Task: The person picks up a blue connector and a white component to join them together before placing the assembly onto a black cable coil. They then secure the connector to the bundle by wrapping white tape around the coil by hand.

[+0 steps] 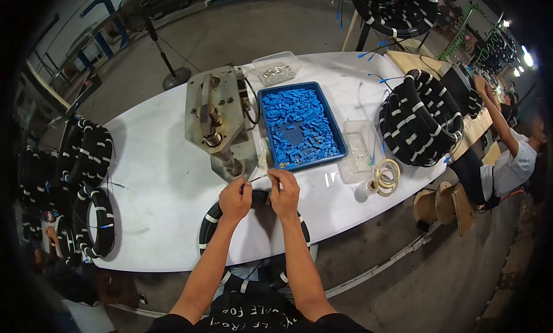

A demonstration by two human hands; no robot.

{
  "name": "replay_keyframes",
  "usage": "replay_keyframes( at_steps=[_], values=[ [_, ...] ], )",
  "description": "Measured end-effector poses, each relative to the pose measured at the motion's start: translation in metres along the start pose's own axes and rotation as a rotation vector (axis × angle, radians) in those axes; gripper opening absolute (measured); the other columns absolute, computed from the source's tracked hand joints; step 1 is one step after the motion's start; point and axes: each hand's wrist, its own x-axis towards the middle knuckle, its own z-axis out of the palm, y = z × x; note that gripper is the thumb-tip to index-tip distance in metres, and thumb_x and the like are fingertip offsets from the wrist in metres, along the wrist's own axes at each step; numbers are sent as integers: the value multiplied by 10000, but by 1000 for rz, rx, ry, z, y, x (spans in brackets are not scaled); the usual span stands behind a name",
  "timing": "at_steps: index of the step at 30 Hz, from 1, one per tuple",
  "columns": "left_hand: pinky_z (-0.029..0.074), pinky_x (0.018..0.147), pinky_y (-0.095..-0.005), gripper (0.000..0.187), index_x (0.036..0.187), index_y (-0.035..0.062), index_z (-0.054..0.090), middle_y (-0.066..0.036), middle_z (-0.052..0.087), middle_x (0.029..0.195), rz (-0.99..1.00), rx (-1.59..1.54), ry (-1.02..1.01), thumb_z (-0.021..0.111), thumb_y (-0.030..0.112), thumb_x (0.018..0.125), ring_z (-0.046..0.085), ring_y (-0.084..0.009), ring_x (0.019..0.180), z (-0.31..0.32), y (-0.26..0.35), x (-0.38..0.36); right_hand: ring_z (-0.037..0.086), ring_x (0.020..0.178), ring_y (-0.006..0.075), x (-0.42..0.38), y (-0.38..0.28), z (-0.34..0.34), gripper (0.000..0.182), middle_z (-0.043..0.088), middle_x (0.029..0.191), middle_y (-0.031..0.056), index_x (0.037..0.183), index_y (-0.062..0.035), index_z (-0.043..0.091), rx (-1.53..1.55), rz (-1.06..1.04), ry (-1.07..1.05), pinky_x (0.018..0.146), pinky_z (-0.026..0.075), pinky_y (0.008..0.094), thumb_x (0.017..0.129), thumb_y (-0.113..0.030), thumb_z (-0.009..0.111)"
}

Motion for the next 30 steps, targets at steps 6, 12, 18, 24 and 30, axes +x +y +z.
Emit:
replay_keyframes(
  at_steps=[6,12,18,24,30],
  values=[
    [483,576,-405,205,812,48,587,-112,639,745,219,-62,-127,616,239,879,636,-323,653,20,21,14,614,737,175,11,9,-27,112,680,907,105,974,6,682,-14,79,52,667,489,279,872,23,638],
    [478,574,-435,200,857,56,588,-126,647,760,239,-33,-289,611,249,906,628,-359,674,37,34,30,600,729,150,23,19,-37,110,677,902,99,976,11,680,-25,133,121,677,481,263,875,20,640],
    [486,601,-445,168,929,49,589,-137,650,819,274,-31,-284,574,214,954,630,-369,702,51,30,40,631,762,161,35,17,-32,118,677,929,111,973,15,678,-25,147,81,680,499,262,867,41,634],
    [492,622,-423,120,1016,78,617,-109,650,856,257,-7,-226,555,166,962,630,-354,712,56,23,39,603,776,132,39,18,-31,124,683,954,102,991,12,679,-2,200,-31,692,471,246,876,27,635],
    [494,679,-443,138,1044,92,595,-107,647,861,120,-82,-214,520,190,982,629,-343,746,54,26,43,647,816,235,41,17,-29,174,682,950,125,1041,-15,667,-32,280,-6,726,508,317,873,-2,624]
  ],
)
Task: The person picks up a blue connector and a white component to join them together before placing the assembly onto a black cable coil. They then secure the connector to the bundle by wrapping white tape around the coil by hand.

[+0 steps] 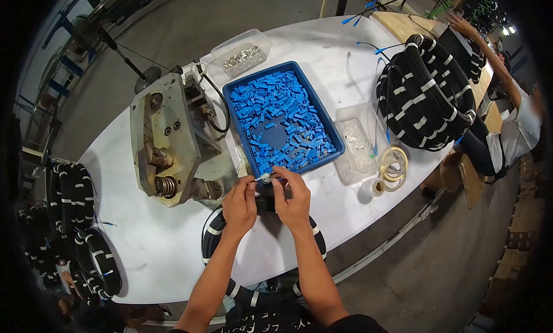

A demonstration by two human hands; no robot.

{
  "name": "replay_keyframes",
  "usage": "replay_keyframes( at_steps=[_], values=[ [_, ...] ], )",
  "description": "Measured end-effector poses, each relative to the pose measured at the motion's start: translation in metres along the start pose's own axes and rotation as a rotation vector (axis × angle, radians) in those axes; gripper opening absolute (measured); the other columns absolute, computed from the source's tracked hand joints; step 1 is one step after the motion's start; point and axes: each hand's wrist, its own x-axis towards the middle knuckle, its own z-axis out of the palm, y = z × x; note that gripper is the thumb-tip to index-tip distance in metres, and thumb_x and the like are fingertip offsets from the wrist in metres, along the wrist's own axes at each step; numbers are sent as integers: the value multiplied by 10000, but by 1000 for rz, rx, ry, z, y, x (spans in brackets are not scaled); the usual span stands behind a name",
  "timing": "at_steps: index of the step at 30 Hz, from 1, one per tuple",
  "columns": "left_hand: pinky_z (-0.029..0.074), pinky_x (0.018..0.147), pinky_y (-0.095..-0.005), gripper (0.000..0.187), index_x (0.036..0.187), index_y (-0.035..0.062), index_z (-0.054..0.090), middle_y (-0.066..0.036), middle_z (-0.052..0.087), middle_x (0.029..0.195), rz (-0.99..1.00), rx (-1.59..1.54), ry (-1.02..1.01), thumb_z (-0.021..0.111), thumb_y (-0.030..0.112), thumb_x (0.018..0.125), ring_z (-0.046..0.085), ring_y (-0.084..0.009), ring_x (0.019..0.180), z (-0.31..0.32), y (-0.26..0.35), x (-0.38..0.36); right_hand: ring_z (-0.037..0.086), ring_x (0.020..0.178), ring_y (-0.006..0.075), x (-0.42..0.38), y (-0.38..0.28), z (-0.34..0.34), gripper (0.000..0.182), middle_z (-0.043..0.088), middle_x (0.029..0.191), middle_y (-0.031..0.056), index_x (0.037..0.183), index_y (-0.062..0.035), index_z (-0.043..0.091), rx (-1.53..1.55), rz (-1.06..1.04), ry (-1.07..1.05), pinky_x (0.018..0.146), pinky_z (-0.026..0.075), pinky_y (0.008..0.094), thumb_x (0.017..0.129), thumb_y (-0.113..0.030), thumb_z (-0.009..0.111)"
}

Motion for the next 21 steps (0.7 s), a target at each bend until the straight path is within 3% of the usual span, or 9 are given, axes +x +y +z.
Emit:
replay_keyframes(
  at_steps=[1,4,6,9,13,15,21],
  values=[
    [486,693,-453,151,1048,82,590,-118,650,871,-74,-49,11,499,189,991,626,-353,760,-1,1,0,647,816,235,1,0,1,174,682,950,125,1041,-15,667,4,1,2,726,508,317,873,-2,624],
    [474,699,-460,181,1046,61,581,-146,652,868,-57,-90,23,465,194,1003,621,-371,767,2,-6,0,611,882,282,1,3,2,197,667,959,123,1048,-29,664,-116,-3,87,789,488,364,855,-16,628],
    [474,704,-464,191,1050,54,576,-156,654,861,-76,-96,-21,458,197,1005,621,-378,769,0,-5,-3,545,960,321,-1,8,5,215,637,992,122,1042,-42,668,-381,-148,69,859,443,416,828,-65,653],
    [475,710,-470,204,1062,48,567,-166,656,847,-104,-98,-67,449,205,1010,625,-387,776,-3,-3,-1,491,1012,340,2,10,11,257,602,1058,131,1043,-50,666,-565,-133,39,881,407,457,803,-139,694],
    [479,709,-477,209,1068,56,562,-170,661,838,-126,-66,-81,446,221,1013,630,-395,782,-3,-1,-3,468,1023,340,23,11,24,293,567,1091,134,1039,-50,665,-701,-121,64,868,385,472,790,-190,728],
    [478,695,-472,222,1054,55,563,-169,657,811,-122,-68,-37,442,235,1014,629,-395,761,-2,-1,-1,457,1017,337,30,16,28,324,547,1095,135,1037,-45,666,-819,-14,55,849,373,471,774,-214,753],
    [464,631,-436,271,1071,39,557,-150,639,763,-210,-189,-3,430,273,1021,626,-356,694,-3,-2,-1,459,1025,327,30,20,31,356,559,1096,125,1040,-63,676,-834,34,37,862,352,452,762,-266,769]
  ],
)
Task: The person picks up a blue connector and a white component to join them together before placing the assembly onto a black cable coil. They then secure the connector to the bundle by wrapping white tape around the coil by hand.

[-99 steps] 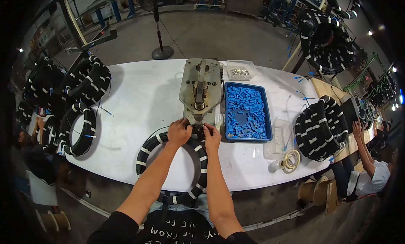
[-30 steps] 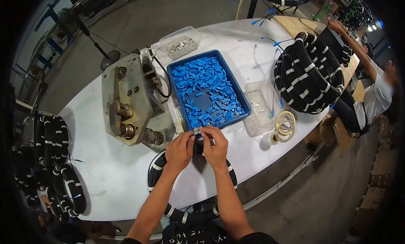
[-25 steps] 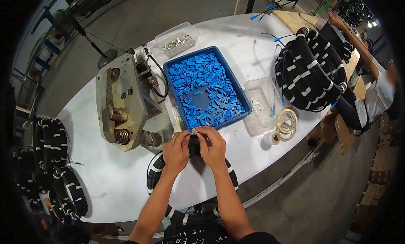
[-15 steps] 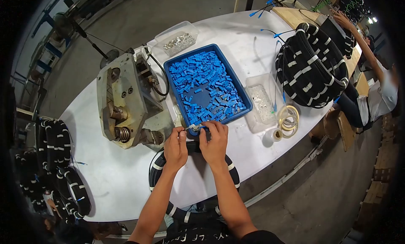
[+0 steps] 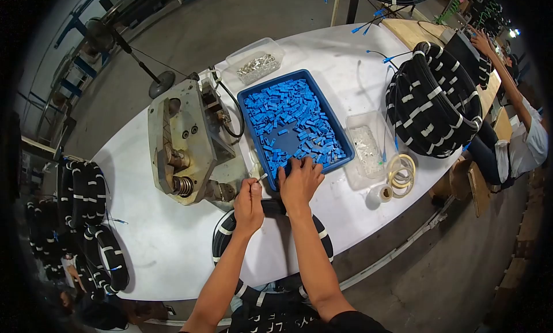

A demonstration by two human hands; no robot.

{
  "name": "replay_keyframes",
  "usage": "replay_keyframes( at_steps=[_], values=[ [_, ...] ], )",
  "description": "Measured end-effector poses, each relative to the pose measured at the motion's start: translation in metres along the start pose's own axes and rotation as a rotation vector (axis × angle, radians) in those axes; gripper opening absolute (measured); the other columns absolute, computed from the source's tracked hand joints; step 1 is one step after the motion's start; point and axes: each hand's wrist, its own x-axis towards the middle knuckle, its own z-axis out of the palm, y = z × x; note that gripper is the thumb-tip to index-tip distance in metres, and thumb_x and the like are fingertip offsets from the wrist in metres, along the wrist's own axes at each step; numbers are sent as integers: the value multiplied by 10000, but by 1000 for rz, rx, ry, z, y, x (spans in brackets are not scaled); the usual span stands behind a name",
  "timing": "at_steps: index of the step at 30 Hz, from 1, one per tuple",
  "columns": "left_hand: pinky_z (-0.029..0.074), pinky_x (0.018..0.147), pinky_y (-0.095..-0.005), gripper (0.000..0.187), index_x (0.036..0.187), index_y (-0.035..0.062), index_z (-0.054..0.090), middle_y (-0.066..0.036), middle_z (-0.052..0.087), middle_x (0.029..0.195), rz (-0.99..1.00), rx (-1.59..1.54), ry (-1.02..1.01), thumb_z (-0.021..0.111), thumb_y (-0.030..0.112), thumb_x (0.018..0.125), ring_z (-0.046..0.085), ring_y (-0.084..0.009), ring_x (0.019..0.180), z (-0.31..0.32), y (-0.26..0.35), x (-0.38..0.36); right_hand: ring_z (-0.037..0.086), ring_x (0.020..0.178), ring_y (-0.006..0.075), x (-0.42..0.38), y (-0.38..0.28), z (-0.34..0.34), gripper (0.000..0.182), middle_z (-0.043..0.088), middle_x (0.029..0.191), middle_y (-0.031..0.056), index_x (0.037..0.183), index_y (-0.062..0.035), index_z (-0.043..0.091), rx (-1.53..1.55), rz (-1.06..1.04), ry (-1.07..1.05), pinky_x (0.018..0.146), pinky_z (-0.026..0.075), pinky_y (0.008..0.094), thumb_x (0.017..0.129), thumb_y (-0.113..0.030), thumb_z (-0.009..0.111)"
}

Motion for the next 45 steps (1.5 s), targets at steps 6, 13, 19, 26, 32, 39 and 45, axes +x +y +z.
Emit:
replay_keyframes(
  at_steps=[6,13,19,26,32,39,45],
  values=[
    [480,647,-382,254,1096,29,531,-120,619,771,11,-75,-27,416,247,1039,619,-284,684,2,-5,0,457,1033,321,2,0,2,323,576,1098,119,1020,-81,681,41,-9,19,852,341,466,760,-260,745],
    [469,766,-278,215,1179,0,461,-85,629,955,40,-257,-64,383,160,1057,599,-147,863,3,-11,0,451,1031,327,3,-1,0,336,575,1065,107,992,-64,636,106,8,60,839,340,484,736,-259,730],
    [455,909,-292,186,1181,10,450,-111,650,1061,174,-298,-46,382,131,1057,599,-154,993,3,-17,1,497,975,333,3,-1,-2,310,593,1017,109,996,-55,629,251,-101,204,821,395,476,737,-188,732],
    [460,869,-297,167,1179,25,482,-111,654,1052,223,-385,-8,424,90,1036,589,-171,934,7,-28,2,603,834,137,-12,-5,-24,270,644,934,94,1031,-13,635,981,-75,-22,724,478,265,772,-1,708],
    [440,912,-286,206,1185,28,558,-89,602,1090,140,-388,-4,435,67,1025,561,-148,982,-2,-22,-2,634,855,154,-16,-10,-26,247,682,974,96,1048,15,708,1295,-193,-261,750,489,252,815,48,635],
    [451,942,-295,124,1078,6,528,-111,608,1128,166,-473,68,466,-37,980,576,-177,1046,4,-32,-1,603,825,136,-17,-13,-28,260,671,977,98,1069,4,711,1203,-294,-285,712,469,250,823,44,635],
    [456,970,-308,174,981,9,470,-135,627,1129,178,-528,63,436,-151,920,584,-221,1134,3,-34,2,599,834,127,-18,-17,-30,263,667,961,92,1080,21,674,1378,-232,-261,722,472,253,820,53,649]
  ],
)
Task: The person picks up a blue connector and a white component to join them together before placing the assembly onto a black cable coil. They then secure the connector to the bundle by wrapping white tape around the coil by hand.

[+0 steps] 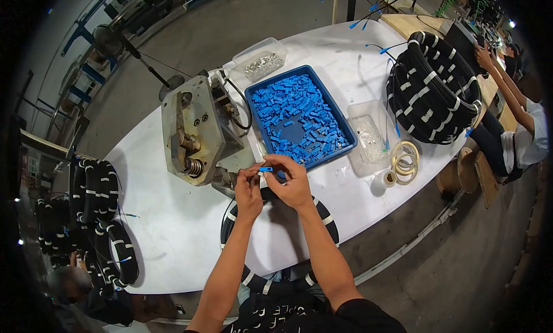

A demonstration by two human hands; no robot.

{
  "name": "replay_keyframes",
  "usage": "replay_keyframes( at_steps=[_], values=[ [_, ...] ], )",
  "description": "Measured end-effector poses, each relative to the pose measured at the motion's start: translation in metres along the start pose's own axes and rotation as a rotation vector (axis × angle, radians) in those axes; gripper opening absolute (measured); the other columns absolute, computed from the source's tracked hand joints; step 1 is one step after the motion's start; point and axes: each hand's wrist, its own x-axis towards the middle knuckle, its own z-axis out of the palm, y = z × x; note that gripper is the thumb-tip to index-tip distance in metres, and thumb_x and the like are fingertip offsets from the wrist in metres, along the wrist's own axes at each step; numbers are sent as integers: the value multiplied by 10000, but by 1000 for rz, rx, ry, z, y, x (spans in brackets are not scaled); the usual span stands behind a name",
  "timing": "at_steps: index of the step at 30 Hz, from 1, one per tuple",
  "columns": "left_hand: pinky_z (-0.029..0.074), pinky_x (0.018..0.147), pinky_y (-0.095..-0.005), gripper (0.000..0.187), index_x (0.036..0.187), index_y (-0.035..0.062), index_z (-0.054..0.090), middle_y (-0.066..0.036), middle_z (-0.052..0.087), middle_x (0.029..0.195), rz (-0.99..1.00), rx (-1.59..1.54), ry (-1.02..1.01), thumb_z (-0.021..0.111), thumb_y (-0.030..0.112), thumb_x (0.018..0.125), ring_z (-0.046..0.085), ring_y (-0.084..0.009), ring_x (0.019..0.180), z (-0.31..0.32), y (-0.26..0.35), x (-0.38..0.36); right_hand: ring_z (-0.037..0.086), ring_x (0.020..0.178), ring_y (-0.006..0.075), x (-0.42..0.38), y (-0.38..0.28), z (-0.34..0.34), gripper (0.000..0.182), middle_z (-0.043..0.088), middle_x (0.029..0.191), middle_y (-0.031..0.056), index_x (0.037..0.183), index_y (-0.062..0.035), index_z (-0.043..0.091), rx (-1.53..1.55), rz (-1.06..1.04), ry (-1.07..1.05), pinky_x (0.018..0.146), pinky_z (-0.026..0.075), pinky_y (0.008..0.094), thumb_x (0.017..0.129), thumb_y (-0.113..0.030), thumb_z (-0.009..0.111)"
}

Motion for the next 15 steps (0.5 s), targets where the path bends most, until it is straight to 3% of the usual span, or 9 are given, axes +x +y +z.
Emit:
replay_keyframes(
  at_steps=[7,10,15],
  values=[
    [453,1004,-338,209,1011,12,511,-125,649,1086,35,8,-37,429,-156,918,578,-260,1198,-3,4,3,586,836,118,2,-2,-8,165,637,962,83,934,35,702,-4,-49,-1,715,459,238,774,76,696],
    [446,1015,-334,208,1026,16,527,-110,662,1057,65,29,-33,437,-144,928,595,-271,1167,-1,5,2,589,851,129,2,-8,-9,210,632,961,77,958,18,718,-29,-16,-21,719,460,241,761,83,694],
    [431,1029,-339,223,1041,21,521,-143,631,1173,-4,-136,-51,423,-149,933,582,-247,1175,-6,7,-3,597,874,152,1,-13,-6,256,622,952,67,990,-21,739,-123,-73,-71,754,472,251,759,73,682]
  ],
)
